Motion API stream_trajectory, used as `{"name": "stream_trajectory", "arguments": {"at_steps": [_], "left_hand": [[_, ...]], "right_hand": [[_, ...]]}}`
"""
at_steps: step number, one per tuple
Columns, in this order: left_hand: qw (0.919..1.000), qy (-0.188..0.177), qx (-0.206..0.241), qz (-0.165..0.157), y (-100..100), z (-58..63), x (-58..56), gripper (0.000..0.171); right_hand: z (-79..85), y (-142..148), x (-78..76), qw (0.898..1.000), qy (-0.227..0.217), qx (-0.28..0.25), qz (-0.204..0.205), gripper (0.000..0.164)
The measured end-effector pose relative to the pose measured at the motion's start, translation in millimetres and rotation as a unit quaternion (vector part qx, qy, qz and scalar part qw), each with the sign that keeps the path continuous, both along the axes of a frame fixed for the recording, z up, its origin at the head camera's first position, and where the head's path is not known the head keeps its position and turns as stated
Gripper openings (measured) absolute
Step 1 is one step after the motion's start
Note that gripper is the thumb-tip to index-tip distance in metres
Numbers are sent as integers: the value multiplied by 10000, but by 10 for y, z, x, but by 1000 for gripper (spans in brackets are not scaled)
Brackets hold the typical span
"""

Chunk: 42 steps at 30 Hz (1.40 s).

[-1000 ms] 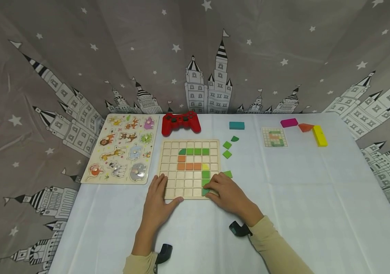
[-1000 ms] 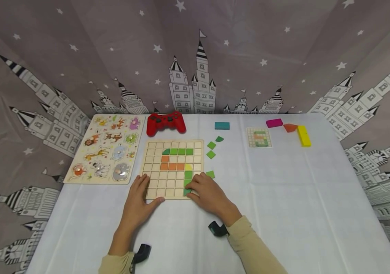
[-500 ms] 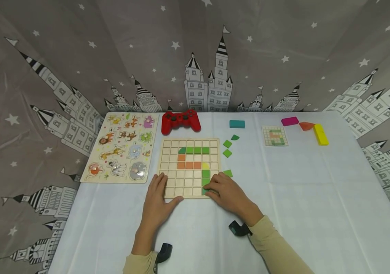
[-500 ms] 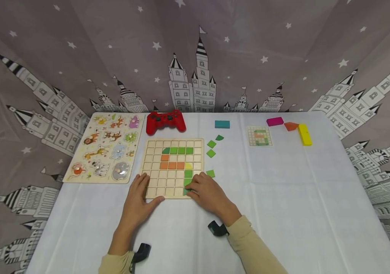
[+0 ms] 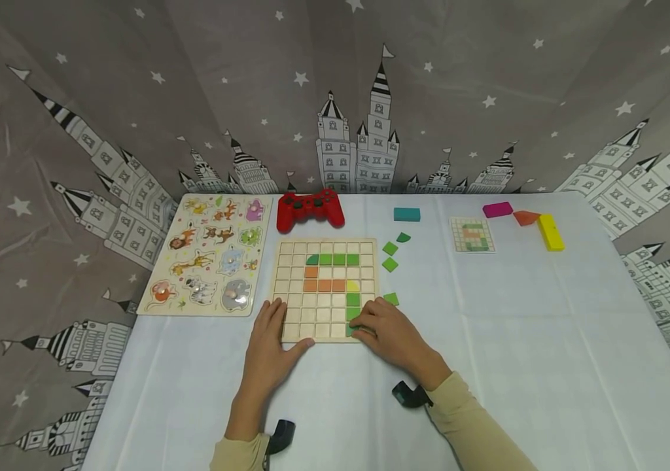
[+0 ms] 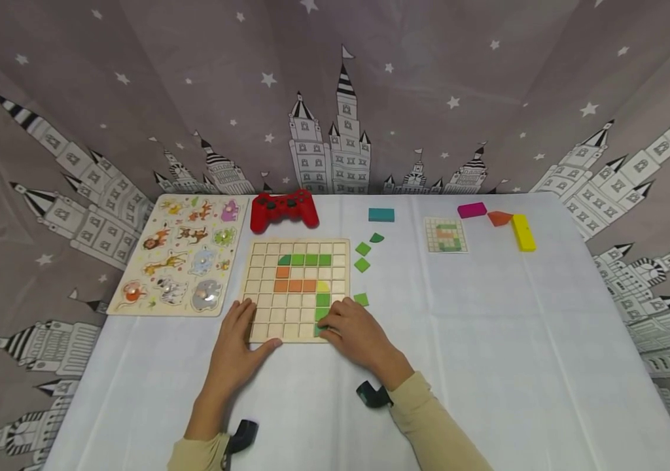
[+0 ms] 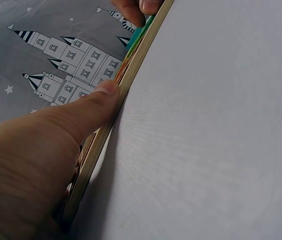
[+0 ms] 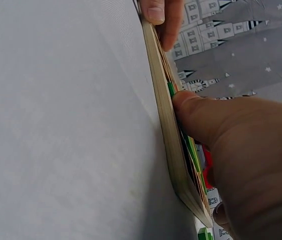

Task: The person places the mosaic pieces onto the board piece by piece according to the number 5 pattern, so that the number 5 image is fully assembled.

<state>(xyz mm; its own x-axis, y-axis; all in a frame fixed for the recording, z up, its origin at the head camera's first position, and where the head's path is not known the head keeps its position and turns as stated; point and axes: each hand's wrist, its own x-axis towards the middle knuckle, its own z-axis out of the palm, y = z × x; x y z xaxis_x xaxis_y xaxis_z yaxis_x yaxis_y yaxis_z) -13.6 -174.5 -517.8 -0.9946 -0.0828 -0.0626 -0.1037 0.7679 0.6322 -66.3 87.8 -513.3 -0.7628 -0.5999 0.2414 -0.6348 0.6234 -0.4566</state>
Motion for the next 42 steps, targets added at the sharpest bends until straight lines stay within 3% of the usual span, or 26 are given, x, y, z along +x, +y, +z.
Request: {"name": "stream_trajectory", "arguments": {"at_steps": [10,17,22,26,37,42], "left_hand": [[9999,96,-50,55,26,-41,-3,97],[9996,273,-54,73,26,-61,-6,96],[9996,270,-104,72,21,-70,-2,97],[9997,220,-107,76,19,-62,3,97],[9999,131,-69,69,5,-42,-7,98],[9999,91,-66,31,3,-35,-3,98]], "right_hand": [[11,89,-38,9989,-215,-316,-281,14],[-33,385,-194,9901,-640,-529,-1135,17],[-82,555,-267,9806,-961,-453,-1647,28],[-108,582,-284,9793,-1123,-242,-1668,38],[-110,536,-280,9788,-966,44,-1804,28],[-106,492,-242,9816,-826,-183,-1714,28]]}}
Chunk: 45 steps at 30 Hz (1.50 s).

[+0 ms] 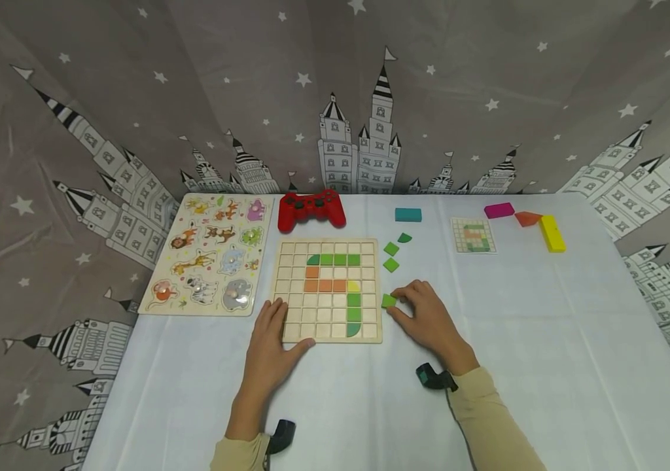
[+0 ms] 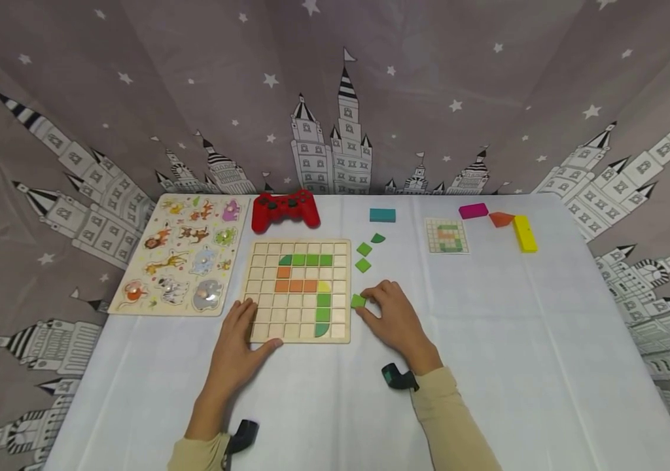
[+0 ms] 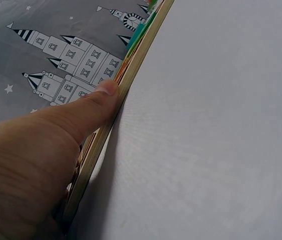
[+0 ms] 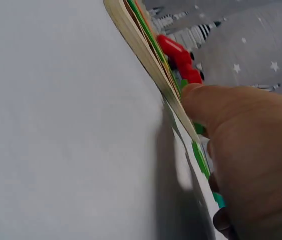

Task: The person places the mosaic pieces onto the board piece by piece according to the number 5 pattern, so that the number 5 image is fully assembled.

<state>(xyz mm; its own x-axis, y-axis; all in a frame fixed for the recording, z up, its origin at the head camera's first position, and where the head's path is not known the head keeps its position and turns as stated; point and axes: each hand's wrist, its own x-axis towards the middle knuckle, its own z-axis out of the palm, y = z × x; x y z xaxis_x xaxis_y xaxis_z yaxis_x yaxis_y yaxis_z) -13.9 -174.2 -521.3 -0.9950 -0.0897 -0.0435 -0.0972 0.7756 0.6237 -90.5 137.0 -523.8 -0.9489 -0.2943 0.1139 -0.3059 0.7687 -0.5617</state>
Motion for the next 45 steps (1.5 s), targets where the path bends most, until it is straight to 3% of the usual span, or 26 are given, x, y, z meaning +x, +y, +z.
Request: {"name": "stream_trajectory", "arguments": {"at_steps": [9,18,27,45], "left_hand": [[9999,-134,-4,-5,-4,9,-5,98],[9999,118,-66,-25,-6,-30,-6,98],[10000,-33,-52,-49,-11,-2,-6,98],[10000,-19,-65,-40,-6,-2,-2,98]], "right_hand": [[2,-294,132,9953,472,-398,745,27],[36,-657,278,9884,791,-142,1292,25],[28,-719,300,9866,1035,198,1242,25],[14,-727,296,9872,947,349,1233,25]]}}
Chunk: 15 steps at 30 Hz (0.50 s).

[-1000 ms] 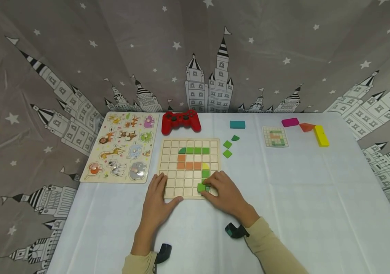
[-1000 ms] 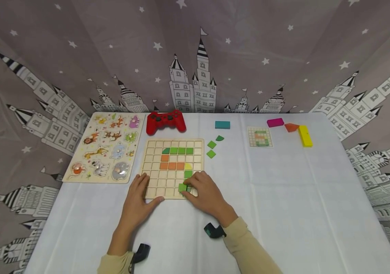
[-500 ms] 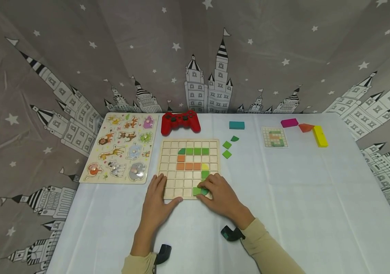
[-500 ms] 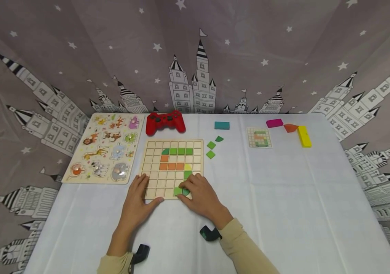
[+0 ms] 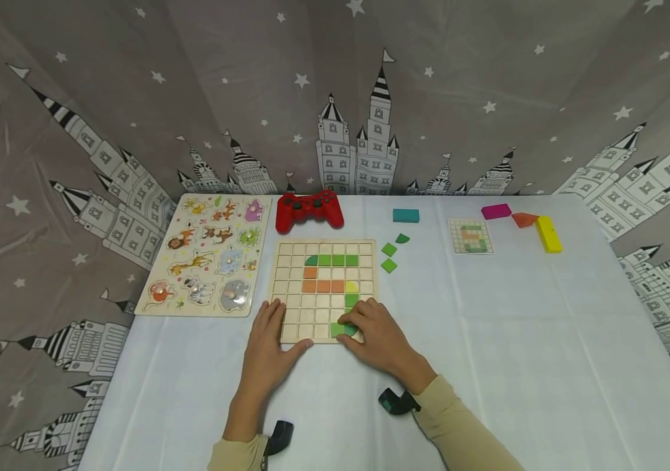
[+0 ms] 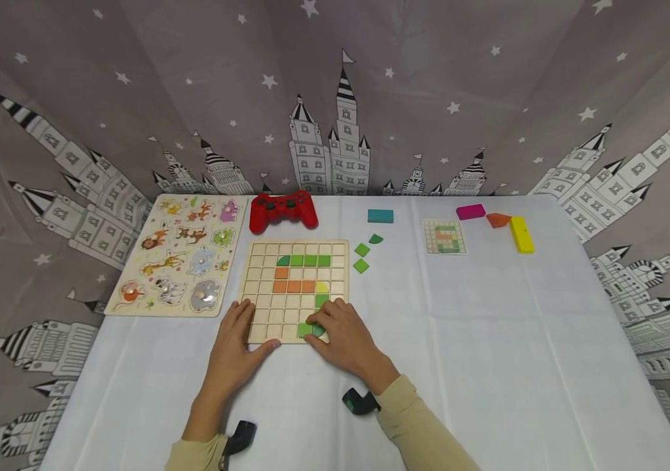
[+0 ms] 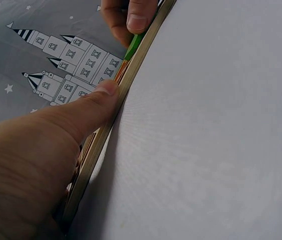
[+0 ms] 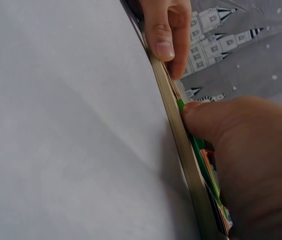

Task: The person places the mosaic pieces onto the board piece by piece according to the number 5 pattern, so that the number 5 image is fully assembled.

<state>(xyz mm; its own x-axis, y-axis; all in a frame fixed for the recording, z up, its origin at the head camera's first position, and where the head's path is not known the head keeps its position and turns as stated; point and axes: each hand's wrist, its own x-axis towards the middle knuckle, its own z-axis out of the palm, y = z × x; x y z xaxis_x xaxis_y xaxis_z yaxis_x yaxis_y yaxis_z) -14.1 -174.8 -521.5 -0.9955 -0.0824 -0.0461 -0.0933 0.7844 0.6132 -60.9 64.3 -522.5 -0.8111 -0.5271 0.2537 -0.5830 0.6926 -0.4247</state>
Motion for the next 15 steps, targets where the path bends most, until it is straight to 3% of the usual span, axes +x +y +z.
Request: {"name": "stream_trajectory", "arguments": {"at_steps": [15], "left_hand": [[10000,44,32,16,7,-8,3,98]], "right_hand": [[-10,-13,4,10000,90,15,10,24]]}}
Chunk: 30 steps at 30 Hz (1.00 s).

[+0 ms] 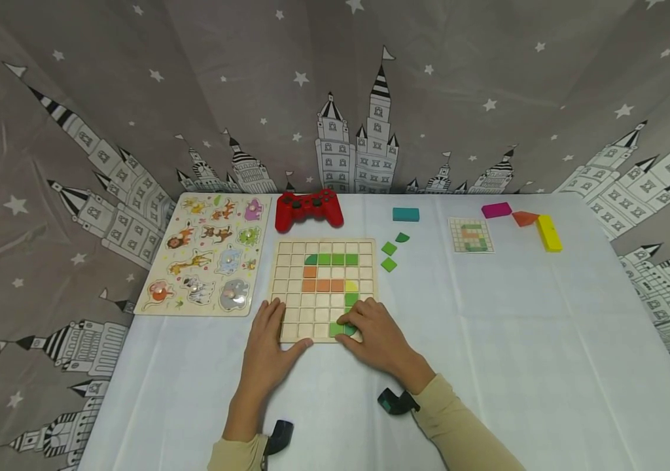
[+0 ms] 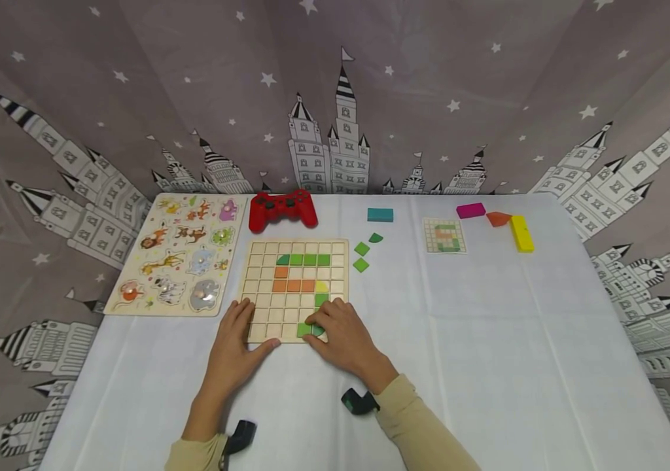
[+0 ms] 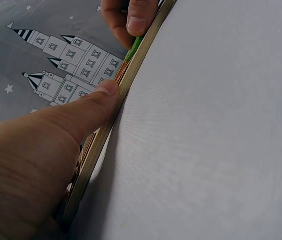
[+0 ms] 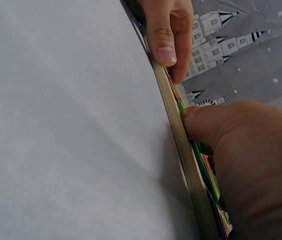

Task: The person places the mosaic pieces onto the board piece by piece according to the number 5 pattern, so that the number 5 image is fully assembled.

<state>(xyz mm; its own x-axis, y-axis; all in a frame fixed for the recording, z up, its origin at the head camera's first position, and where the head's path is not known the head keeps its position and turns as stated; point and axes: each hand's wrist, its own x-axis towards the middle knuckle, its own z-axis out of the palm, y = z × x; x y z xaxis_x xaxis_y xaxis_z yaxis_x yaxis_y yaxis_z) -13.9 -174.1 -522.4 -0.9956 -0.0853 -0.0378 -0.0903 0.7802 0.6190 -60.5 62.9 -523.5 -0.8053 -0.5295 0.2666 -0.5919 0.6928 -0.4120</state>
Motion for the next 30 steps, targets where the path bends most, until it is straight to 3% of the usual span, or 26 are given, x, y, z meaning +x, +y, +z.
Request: {"name": "stream_trajectory", "arguments": {"at_steps": [30], "left_hand": [[9999,-112,27,-4,-5,16,4,97]], "right_hand": [[9,-1,28,10000,12,6,-72,20]]}}
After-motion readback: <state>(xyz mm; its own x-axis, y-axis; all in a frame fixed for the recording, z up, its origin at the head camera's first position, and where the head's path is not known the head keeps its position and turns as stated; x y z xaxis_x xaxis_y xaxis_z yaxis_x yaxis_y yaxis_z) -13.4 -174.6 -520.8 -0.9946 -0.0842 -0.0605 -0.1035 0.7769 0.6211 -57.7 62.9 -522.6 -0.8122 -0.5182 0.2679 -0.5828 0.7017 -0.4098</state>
